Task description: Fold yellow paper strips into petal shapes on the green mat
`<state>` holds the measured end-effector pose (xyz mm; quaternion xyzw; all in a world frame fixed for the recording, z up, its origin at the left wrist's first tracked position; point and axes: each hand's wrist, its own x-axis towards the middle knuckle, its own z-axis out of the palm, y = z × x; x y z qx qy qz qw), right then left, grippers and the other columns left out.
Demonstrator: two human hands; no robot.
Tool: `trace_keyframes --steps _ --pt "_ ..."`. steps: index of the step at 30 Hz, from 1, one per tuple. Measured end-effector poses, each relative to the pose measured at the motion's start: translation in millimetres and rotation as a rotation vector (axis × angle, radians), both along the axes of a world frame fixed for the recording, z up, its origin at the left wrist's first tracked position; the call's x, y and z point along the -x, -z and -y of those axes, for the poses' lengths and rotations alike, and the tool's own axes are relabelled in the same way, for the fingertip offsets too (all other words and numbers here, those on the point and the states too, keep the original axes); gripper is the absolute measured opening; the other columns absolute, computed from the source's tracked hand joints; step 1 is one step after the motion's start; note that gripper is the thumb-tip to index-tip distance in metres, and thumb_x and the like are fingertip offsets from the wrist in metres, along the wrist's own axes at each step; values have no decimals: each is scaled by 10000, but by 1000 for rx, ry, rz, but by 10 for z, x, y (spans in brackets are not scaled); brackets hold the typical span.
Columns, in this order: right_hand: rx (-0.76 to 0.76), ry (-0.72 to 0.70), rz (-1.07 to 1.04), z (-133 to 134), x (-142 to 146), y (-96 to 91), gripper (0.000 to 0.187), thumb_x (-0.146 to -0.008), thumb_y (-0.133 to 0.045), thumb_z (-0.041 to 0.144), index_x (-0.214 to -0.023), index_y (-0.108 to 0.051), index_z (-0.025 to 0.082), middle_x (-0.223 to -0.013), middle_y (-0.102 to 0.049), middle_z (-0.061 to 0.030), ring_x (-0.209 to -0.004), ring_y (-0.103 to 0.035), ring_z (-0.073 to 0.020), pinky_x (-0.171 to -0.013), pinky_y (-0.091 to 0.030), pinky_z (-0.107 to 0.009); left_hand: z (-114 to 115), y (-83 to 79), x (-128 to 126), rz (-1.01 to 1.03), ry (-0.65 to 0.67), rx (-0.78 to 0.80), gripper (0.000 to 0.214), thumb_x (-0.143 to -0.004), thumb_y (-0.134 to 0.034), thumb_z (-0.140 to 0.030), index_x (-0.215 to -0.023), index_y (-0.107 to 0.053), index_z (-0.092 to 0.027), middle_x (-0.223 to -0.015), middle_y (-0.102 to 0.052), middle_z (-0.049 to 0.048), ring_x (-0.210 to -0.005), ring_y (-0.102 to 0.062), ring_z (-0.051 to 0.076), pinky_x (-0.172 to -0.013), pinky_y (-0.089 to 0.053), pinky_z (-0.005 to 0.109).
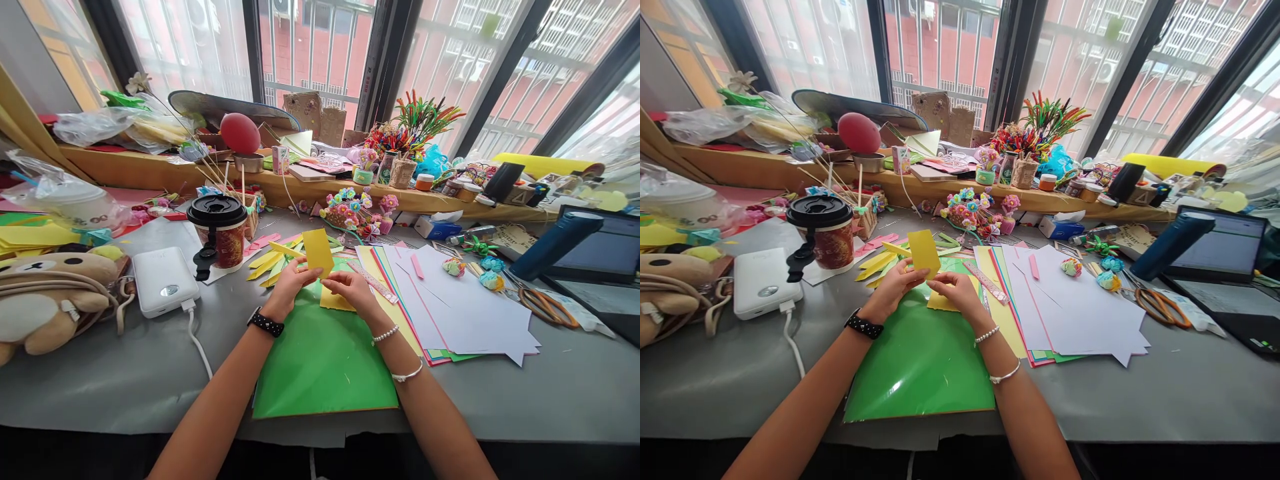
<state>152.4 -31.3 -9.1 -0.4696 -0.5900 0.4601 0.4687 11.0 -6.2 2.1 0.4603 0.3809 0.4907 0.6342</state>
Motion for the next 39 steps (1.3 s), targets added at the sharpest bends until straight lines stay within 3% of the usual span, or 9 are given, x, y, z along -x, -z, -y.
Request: trace_keyframes --steps 7,15,32,39 --pt "-51 60 72 -11 -1 20 239 -615 -608 381 -625 -581 144 -588 -541 10 -533 -456 -98 -519 -347 -226 25 0 -9 -29 4 0 454 -531 -707 -230 -917 -475 -170 -738 -643 -1 -729 -595 121 -724 -439 236" --pt "13 -30 -32 -3 -20 -28 271 -655 -548 423 -717 -610 167 -686 -602 -20 -652 -540 -127 -572 -404 -232 16 -6 5 -8 15 -22 431 -527 -705 -255 -886 -481 -174 -738 -643 2 -685 -595 126 -728 -433 261" --pt "-57 76 -104 -40 -58 3 201 -641 -567 355 -668 -586 156 -649 -587 -12 -609 -522 -117 -578 -417 -246 -1 26 7 -96 22 -37 493 -505 -709 -277 -916 -465 -156 -744 -642 27 -675 -591 142 -656 -426 268" --pt "-43 131 -94 -46 -64 9 203 -632 -568 351 -661 -580 151 -650 -588 -21 -615 -532 -128 -575 -431 -259 8 24 6 -110 27 -32 514 -508 -712 -262 -950 -471 -157 -742 -641 27 -701 -594 143 -699 -421 275"
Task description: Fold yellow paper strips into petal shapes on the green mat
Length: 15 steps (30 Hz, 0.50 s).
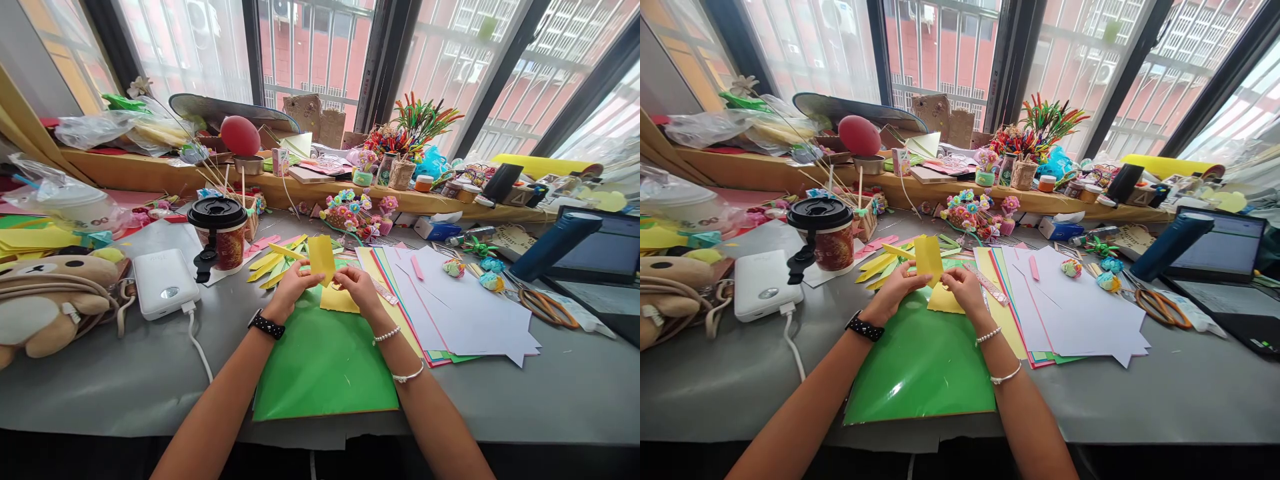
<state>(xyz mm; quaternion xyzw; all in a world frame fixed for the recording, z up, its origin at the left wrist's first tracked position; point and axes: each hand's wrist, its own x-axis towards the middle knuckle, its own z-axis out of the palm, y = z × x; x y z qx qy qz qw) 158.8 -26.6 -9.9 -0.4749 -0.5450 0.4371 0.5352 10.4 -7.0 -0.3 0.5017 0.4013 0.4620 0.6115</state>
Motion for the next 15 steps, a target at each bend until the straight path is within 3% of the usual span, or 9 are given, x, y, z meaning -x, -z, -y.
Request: trace_keyframes --steps 7,15 --pt "22 25 -23 -6 -14 -19 244 -657 -532 385 -642 -581 147 -648 -596 -27 -632 -549 -135 -579 -434 -262 -23 18 10 -28 11 1 512 -511 -710 -273 -940 -453 -163 -695 -629 10 -676 -601 162 -647 -428 280" --pt "-124 166 -56 -11 -52 -44 334 -644 -570 409 -865 -563 159 -824 -619 -57 -735 -570 -172 -562 -449 -260 22 4 -25 -112 252 -50 498 -515 -709 -258 -944 -474 -165 -656 -630 15 -673 -611 187 -617 -441 285"
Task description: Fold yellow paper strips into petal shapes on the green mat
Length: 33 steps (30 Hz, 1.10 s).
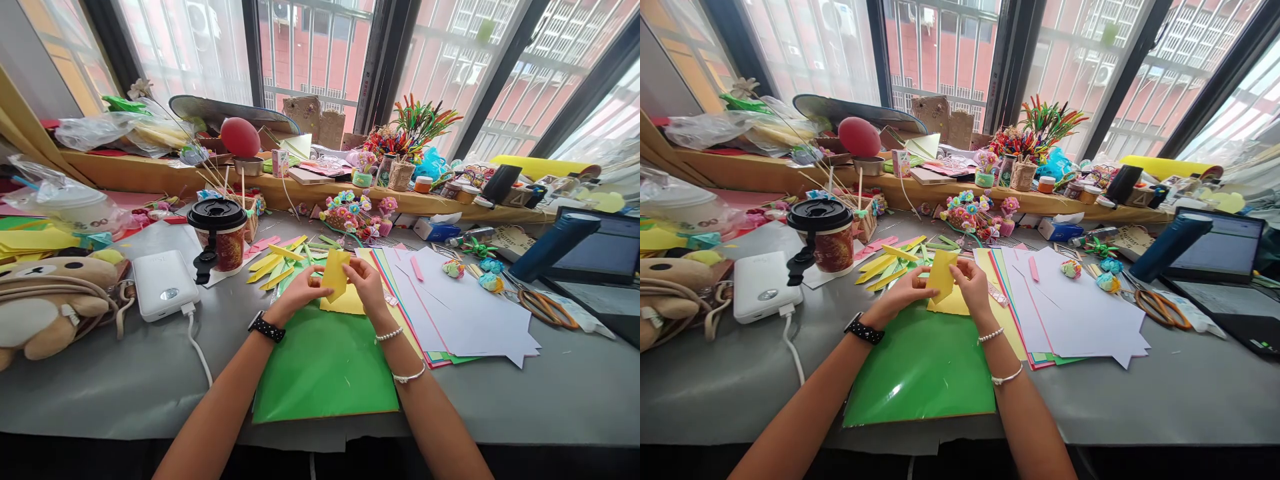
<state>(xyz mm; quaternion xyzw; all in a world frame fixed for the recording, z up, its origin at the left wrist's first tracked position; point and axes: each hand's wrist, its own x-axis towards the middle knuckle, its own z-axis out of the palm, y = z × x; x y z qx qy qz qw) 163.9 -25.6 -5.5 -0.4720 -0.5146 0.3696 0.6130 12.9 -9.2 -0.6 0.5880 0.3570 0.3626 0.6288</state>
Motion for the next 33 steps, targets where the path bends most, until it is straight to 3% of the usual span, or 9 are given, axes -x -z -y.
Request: trace_keyframes --steps 3,8,13,16,21,33 --pt "-6 -20 25 -7 2 16 314 -644 -573 396 -847 -561 158 -827 -621 -65 -727 -574 -180 -572 -458 -278 9 -8 -19 -12 12 -15 452 -547 -687 -308 -936 -508 -160 -743 -642 49 -706 -608 189 -617 -445 281" --pt "12 -143 163 -15 36 67 269 -654 -568 390 -803 -560 166 -775 -623 -60 -690 -577 -178 -599 -468 -295 6 -21 -11 36 -75 -101 337 -599 -635 -369 -861 -607 -158 -824 -642 61 -759 -589 191 -633 -449 268" --pt "-24 -1 321 3 56 87 243 -685 -543 367 -821 -551 166 -651 -592 -38 -601 -555 -161 -544 -456 -284 6 -5 5 13 -108 -103 268 -590 -645 -341 -776 -642 -147 -739 -644 47 -690 -583 179 -602 -448 259" --pt "-79 55 390 26 67 58 210 -690 -543 334 -826 -553 174 -706 -594 -43 -626 -553 -155 -540 -460 -271 -1 15 2 5 -135 -112 223 -593 -642 -337 -713 -644 -149 -691 -636 34 -651 -577 167 -576 -448 248" --pt "-152 72 432 46 92 28 171 -718 -515 287 -835 -560 171 -817 -600 -65 -674 -557 -153 -564 -475 -269 -11 24 -7 -6 -173 -101 226 -580 -645 -356 -676 -647 -152 -662 -628 27 -637 -575 170 -568 -460 256" --pt "-282 123 522 72 97 36 168 -762 -468 240 -842 -601 175 -815 -630 -56 -727 -576 -159 -616 -487 -270 -14 17 -1 16 -199 -33 273 -570 -645 -370 -674 -648 -117 -671 -639 29 -647 -581 161 -622 -478 271"
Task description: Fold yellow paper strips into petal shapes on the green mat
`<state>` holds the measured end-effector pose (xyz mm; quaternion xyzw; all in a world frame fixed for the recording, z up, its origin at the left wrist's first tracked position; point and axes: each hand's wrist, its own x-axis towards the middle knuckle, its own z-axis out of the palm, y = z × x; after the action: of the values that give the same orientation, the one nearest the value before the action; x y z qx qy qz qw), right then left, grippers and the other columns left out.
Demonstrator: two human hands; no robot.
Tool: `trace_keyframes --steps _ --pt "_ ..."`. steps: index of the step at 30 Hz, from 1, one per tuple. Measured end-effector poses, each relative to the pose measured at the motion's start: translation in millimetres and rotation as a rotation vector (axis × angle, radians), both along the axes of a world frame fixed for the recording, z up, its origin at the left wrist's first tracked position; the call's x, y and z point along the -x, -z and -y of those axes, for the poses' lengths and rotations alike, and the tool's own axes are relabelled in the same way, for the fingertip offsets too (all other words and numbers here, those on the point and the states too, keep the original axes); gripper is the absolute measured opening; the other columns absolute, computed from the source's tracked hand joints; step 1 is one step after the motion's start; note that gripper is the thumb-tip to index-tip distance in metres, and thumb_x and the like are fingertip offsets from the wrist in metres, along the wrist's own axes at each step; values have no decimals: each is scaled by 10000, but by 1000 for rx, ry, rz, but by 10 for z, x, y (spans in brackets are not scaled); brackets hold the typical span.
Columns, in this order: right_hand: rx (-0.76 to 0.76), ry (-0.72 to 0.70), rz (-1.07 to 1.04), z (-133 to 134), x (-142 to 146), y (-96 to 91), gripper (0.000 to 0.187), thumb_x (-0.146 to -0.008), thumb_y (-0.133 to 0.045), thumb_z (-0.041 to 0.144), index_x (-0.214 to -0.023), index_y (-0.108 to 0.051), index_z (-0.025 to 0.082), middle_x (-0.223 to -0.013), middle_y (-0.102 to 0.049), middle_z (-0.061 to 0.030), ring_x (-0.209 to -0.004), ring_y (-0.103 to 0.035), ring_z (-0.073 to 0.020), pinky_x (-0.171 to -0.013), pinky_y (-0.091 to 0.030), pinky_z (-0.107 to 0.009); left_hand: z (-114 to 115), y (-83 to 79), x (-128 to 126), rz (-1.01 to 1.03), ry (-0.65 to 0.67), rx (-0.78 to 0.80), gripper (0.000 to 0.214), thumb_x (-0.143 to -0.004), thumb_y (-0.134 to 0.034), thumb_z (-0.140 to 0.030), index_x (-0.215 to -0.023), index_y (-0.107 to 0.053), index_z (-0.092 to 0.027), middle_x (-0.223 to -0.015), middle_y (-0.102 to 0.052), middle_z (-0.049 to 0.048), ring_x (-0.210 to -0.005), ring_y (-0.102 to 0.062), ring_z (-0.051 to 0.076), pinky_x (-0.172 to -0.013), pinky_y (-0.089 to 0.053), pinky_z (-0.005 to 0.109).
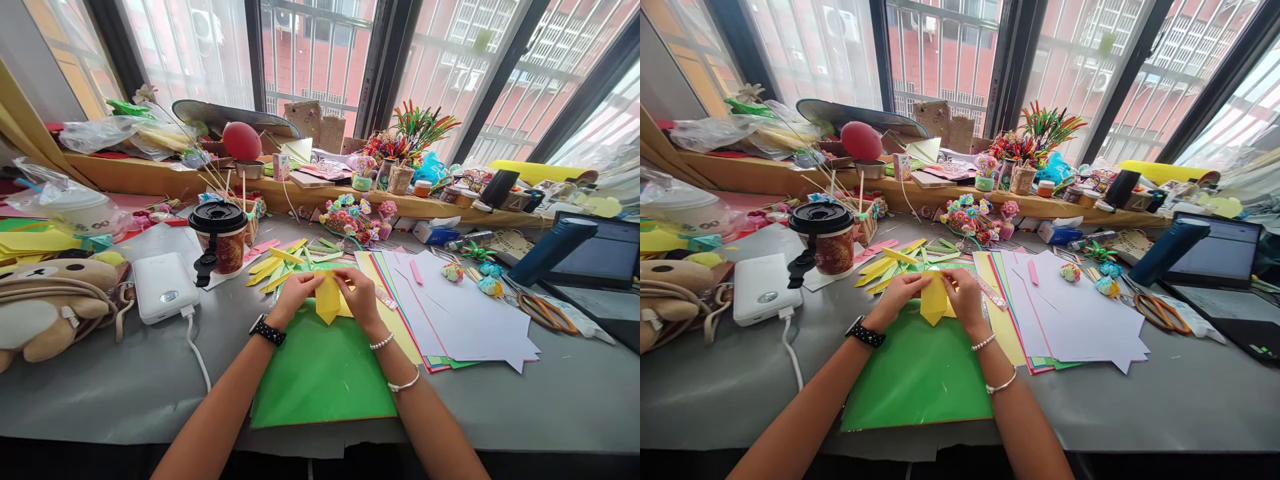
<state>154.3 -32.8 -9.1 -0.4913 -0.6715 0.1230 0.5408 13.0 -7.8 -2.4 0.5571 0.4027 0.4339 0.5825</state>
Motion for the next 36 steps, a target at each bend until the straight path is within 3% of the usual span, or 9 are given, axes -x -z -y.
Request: trace_keyframes --steps 7,13,20,30,36 --pt "121 37 -164 -25 -8 28 190 -726 -525 310 -791 -591 144 -716 -634 -59 -624 -593 -155 -576 -500 -269 1 10 -12 -66 17 -59 242 -588 -634 -370 -634 -656 -134 -641 -642 11 -643 -581 160 -608 -475 256" --pt "-56 41 13 6 -3 11 149 -758 -483 227 -809 -608 165 -780 -621 -60 -701 -577 -160 -613 -492 -274 1 -4 -13 -4 11 -16 259 -578 -645 -368 -665 -662 -125 -665 -646 22 -657 -586 163 -627 -473 266" --pt "-228 -19 230 13 -26 29 230 -788 -447 164 -940 -613 209 -895 -613 -69 -835 -562 -174 -730 -472 -302 1 -24 -7 111 -9 47 295 -558 -668 -352 -719 -662 -105 -674 -646 41 -650 -591 161 -664 -470 289" --pt "-295 -56 348 -13 -39 58 302 -786 -426 108 -1025 -589 197 -954 -595 -94 -890 -543 -177 -779 -466 -311 26 -48 0 159 -32 27 257 -595 -643 -357 -671 -639 -111 -650 -629 30 -618 -574 140 -640 -458 263" --pt "-276 -101 355 -22 -37 59 342 -779 -436 102 -1064 -559 244 -971 -574 -71 -917 -528 -170 -804 -455 -321 21 -48 -4 155 -45 17 266 -584 -645 -382 -653 -620 -126 -638 -610 10 -594 -550 122 -596 -437 234"
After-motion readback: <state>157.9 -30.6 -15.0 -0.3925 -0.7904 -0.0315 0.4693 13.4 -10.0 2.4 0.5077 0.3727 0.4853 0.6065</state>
